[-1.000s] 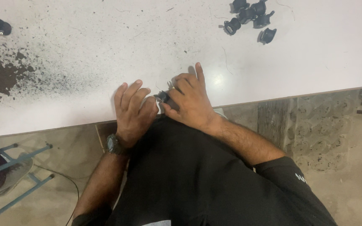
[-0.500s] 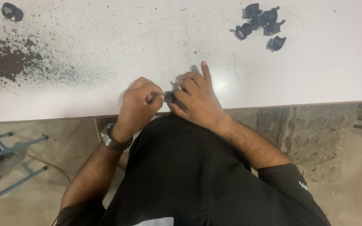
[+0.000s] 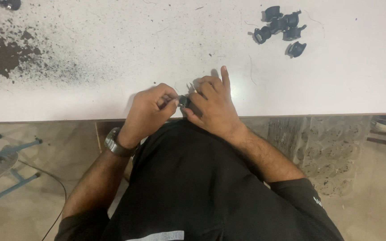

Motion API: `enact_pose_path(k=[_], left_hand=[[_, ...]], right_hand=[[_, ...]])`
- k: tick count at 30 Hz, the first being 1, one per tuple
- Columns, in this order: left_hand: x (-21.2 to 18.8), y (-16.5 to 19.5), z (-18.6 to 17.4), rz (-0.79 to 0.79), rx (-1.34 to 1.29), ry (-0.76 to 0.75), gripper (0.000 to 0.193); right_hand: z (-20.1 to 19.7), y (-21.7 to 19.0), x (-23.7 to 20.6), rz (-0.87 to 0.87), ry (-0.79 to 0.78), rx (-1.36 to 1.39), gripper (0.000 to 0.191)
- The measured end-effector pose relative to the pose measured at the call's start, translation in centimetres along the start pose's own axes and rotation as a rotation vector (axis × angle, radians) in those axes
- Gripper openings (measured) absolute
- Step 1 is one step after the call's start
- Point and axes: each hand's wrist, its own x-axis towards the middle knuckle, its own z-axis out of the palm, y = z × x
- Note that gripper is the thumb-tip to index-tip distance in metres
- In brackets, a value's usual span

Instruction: The person sits at a white workbench and assembles small black plastic components by hand, pressing pieces together and setting each finished assembly onto the table where a pile of completed parts accumulates. Trays holding more of the black parts are visible on the bench.

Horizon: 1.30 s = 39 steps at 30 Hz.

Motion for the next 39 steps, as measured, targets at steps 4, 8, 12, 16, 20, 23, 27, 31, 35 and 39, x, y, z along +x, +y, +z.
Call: enact_pose_path(k=[4,8,12,16,20,23,27,31,35,39], left_hand=[[0.1,-0.2,0.1,-0.023,0.050,-0.072,0.004],[0.0,-0.9,0.2,-0.035,-0.046,-0.082,0.003],[-0.1,-1.2,0.3,-0.072,-0.104,-0.084,0.003],[-0.4,-0.9,0.9,0.018,-0.150,-0.039,0.005],[-0.5,-0.5,1.8,0.044,-0.011,0.049,0.009],[-0.4,-0.4,2.0,0.061,-0.013,0.079,0.010],[-0.4,-0.3,2.1,0.076,-0.034,0.087,0.011],[-0.3,-0.2,2.2,0.028,-0.030,0.075,0.011],[-0.2,-0.1,2.4,0.065,-0.041,0.057,0.010],[-0.3,0.0,2.8,0.029,-0.054,0.080,0.011]], right_hand=[[0.1,0.1,0.0,0.007,0.012,0.021,0.036],[0.1,0.2,-0.1,0.005,0.004,0.024,0.037],[0.0,0.2,-0.1,0.017,0.006,0.041,0.038],[-0.3,0.3,-0.1,0.022,0.022,0.051,0.038],[-0.5,0.2,-1.3,0.044,0.170,0.097,0.030],[0.2,-0.4,-2.5,0.045,0.308,0.231,0.026],[2.0,-1.3,-3.3,0.029,0.367,0.453,0.032],[2.8,-1.4,-3.4,0.036,0.331,0.391,0.031],[2.8,-1.3,-3.4,0.020,0.310,0.324,0.032],[2.8,-1.4,-3.3,0.038,0.309,0.302,0.033]])
